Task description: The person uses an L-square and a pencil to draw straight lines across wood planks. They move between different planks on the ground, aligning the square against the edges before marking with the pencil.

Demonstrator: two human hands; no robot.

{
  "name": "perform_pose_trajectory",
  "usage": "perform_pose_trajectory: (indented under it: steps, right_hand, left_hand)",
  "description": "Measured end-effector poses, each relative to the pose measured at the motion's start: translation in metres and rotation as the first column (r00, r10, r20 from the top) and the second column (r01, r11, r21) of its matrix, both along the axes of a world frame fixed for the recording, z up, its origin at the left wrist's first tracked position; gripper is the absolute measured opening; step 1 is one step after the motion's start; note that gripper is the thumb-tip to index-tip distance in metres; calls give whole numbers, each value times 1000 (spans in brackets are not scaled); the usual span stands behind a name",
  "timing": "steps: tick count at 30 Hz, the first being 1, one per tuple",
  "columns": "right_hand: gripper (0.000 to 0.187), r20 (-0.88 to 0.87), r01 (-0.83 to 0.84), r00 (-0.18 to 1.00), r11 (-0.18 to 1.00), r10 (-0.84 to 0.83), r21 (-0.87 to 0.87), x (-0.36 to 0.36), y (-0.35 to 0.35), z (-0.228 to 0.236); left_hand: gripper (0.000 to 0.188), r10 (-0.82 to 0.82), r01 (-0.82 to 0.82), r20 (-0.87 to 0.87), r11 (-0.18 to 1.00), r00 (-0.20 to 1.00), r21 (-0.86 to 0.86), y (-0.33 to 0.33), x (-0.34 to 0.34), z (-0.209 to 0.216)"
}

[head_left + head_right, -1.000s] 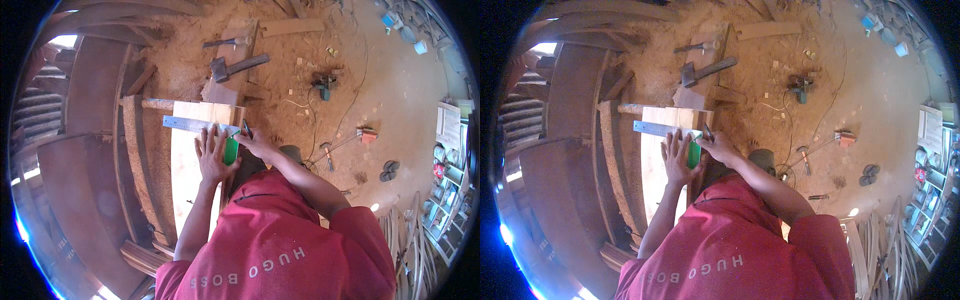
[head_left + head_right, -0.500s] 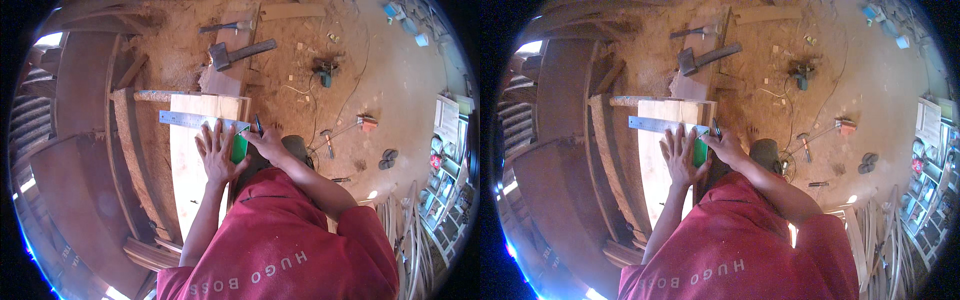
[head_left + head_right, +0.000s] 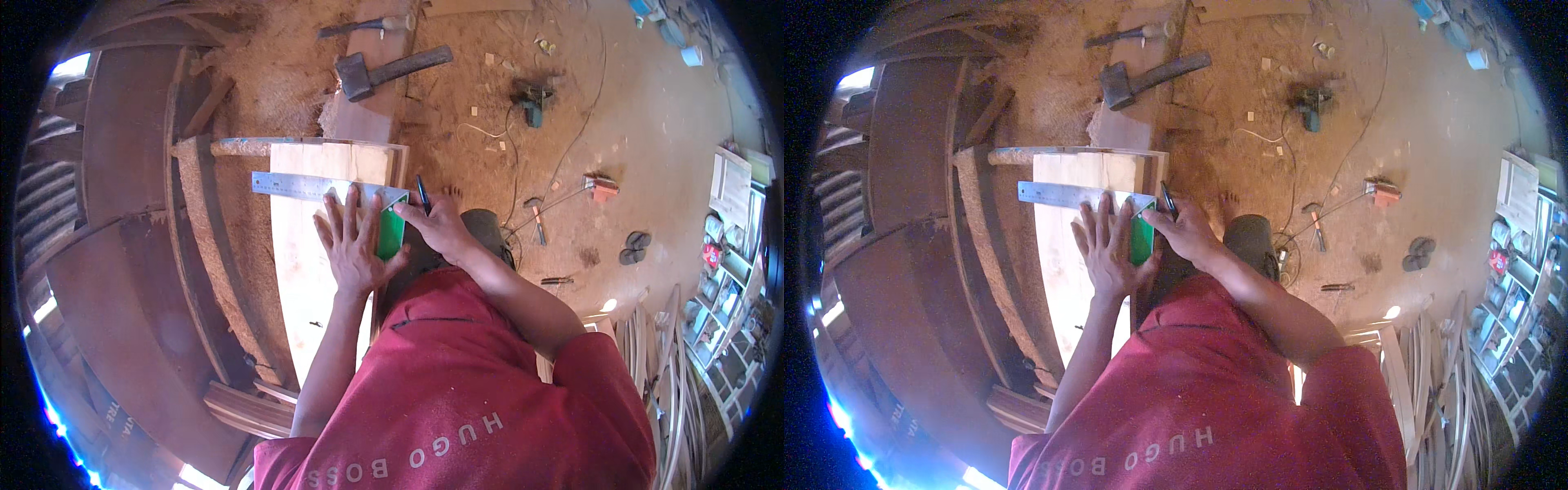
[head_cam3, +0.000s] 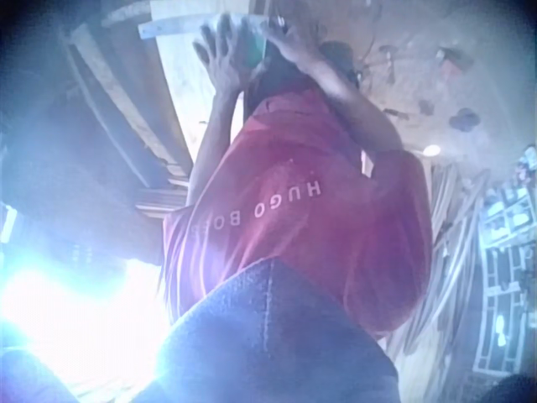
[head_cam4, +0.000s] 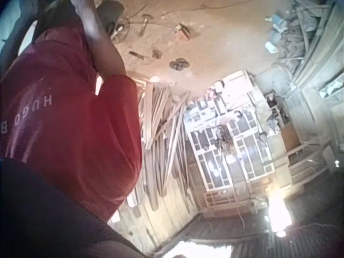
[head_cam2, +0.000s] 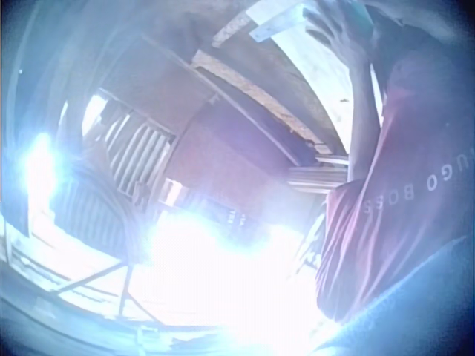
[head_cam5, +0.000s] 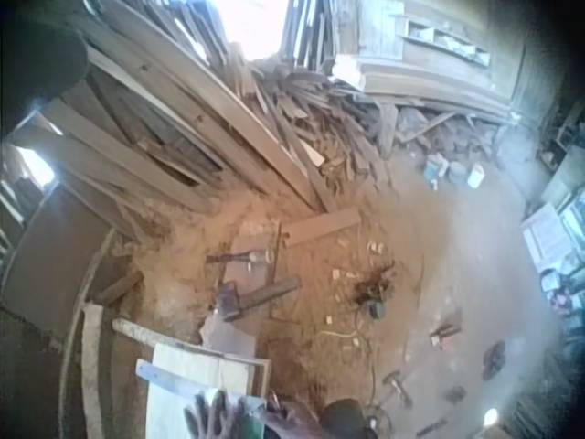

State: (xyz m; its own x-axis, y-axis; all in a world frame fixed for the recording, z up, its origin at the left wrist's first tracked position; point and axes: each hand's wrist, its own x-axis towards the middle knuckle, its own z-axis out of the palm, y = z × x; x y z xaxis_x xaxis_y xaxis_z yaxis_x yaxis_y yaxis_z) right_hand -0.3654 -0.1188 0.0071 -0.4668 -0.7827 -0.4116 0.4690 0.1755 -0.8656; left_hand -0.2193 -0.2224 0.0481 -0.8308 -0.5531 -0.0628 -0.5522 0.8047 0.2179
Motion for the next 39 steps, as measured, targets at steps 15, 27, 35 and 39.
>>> perform_pose_trajectory:
  steps: [15,27,35,39]
  right_hand:
    - [31,-13,-24,1000,1000,24,-1,-6,0,8]
    - [36,236,513,817,850,-526,120,-106,25,10]
    - [54,-238,322,904,932,-355,-165,-148,-10,49]
    - [37,-396,-16,916,982,-61,-190,-114,-70,56]
  left_hand:
    - [101,10,-10,7,1000,1000,9,-1,-1,-4]
    - [96,17,-16,-31,999,999,32,-2,-4,-2]
    - [96,31,-31,-5,999,999,44,-1,-5,1]
    - [96,21,-22,32,999,999,27,-2,-4,4]
